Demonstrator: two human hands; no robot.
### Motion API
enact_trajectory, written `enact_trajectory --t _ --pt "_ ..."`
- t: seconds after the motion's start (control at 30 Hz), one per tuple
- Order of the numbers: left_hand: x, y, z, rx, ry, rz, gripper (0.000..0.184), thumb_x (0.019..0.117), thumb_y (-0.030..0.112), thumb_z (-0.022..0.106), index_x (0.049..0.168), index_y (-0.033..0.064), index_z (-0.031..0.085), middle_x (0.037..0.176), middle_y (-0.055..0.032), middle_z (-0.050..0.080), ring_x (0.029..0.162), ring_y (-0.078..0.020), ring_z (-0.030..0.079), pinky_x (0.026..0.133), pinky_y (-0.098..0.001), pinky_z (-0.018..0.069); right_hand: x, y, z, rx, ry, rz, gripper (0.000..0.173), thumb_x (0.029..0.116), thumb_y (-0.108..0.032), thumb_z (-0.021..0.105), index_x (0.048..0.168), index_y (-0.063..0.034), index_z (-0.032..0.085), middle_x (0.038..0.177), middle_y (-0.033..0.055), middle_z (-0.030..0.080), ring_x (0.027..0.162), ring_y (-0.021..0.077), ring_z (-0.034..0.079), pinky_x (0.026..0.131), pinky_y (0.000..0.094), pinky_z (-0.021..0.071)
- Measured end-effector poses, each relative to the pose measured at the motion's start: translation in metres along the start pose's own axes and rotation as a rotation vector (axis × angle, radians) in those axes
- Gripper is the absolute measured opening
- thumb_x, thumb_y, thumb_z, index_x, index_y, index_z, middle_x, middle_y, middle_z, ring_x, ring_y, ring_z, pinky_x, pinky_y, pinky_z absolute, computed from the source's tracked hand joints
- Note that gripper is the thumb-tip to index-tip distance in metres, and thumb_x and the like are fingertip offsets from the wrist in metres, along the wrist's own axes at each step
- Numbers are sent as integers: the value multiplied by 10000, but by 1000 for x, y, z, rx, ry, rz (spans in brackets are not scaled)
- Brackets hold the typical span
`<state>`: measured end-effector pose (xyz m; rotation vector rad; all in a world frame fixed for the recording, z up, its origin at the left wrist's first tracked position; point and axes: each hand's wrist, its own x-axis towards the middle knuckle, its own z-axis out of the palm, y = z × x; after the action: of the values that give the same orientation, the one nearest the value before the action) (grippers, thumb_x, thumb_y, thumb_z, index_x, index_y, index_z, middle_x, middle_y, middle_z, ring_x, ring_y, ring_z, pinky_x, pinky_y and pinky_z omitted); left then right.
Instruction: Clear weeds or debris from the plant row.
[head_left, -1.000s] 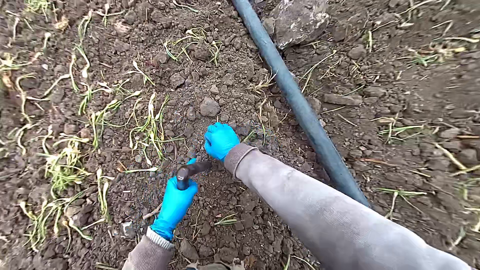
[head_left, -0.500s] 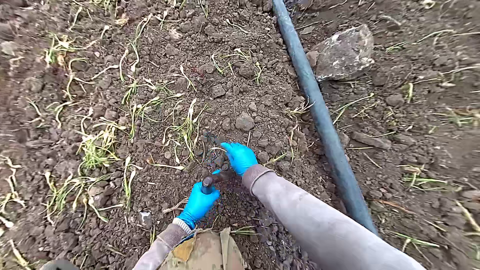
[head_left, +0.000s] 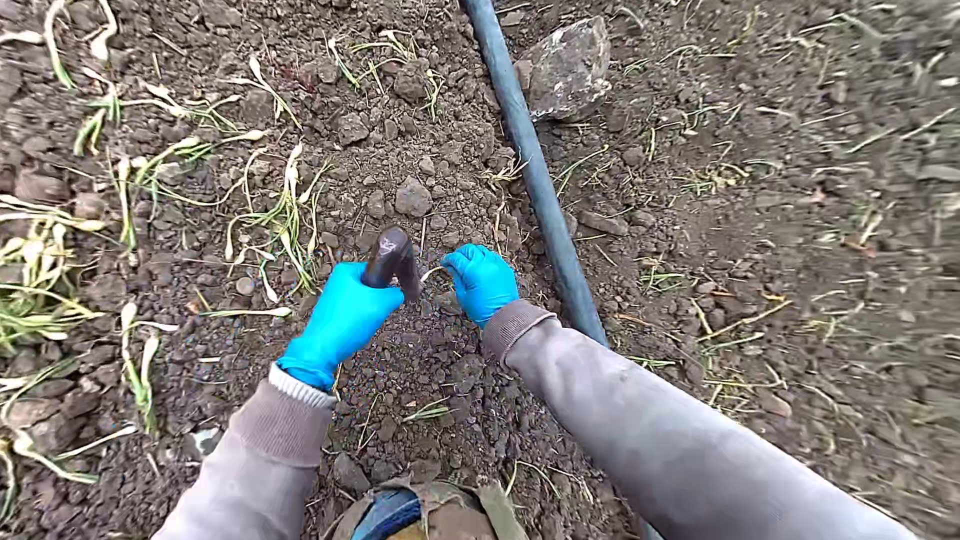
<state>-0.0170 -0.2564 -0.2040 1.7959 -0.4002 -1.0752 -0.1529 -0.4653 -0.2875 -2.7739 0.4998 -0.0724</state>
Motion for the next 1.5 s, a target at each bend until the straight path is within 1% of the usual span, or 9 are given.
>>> enact_trajectory --t 0.1,0.27,0.43,0.6,0.83,1.0,1.23,1.33,1.5 --pt "35 -67 30 -74 -49 -165 120 914 132 637 959 20 644 550 -33 478 431 -142 447 432 -320 403 14 -19 10 -41 -208 -89 230 994 -41 575 1128 -66 760 1115 186 720 1083 376 686 947 537 545" --pt "-28 -18 -11 -87 -1 -77 42 877 123 650 859 85 651 515 -29 457 397 -140 418 388 -292 356 10 -35 60 -122 -587 15 267 932 -9 620 1154 -90 745 1214 158 685 1182 351 640 1022 525 509" --pt "-62 -17 -27 -167 199 75 28 785 138 656 767 145 637 496 -3 471 372 -126 425 365 -291 373 2 -25 53 -145 -459 -69 296 977 -7 571 1191 -105 750 1182 151 713 1136 352 668 975 512 531" --pt "-8 -80 9 -99 85 -119 143 907 93 661 773 79 613 533 -39 498 422 -155 452 423 -325 386 5 -23 27 -127 -307 22 310 957 26 576 1183 -80 758 1200 188 716 1157 379 671 1019 543 517" --pt "-48 29 -37 -226 96 215 59 819 91 638 774 125 622 494 -3 467 359 -114 418 340 -264 360 -29 -8 40 -77 -11 49 246 947 5 612 1122 -60 772 1134 189 731 1085 379 700 963 543 556" --pt "23 -43 17 -17 9 -128 93 893 128 680 819 75 661 598 -37 530 496 -165 481 487 -375 406 -16 -16 26 -58 81 -32 253 937 28 602 1097 -61 777 1105 201 738 1057 394 709 932 556 562" --pt "-39 -9 -33 -120 68 -69 53 873 117 650 892 75 675 516 -45 479 392 -154 439 377 -303 377 -10 -30 66 -116 -448 -33 252 936 -46 618 1133 -90 768 1181 151 709 1145 347 659 1006 523 511" --pt "-63 -25 -43 -34 170 -74 70 821 146 670 755 136 649 509 -34 500 389 -157 444 384 -319 370 4 -47 64 -179 -225 -153 279 952 -273 594 1023 -68 769 1124 158 728 1109 358 670 980 533 509" --pt "-52 -85 -27 -141 139 -181 37 871 107 690 894 78 685 561 -29 520 438 -139 474 445 -313 423 103 -117 64 -101 -316 -261 379 991 -107 574 1350 -154 684 1270 165 674 1199 382 617 990 530 494"
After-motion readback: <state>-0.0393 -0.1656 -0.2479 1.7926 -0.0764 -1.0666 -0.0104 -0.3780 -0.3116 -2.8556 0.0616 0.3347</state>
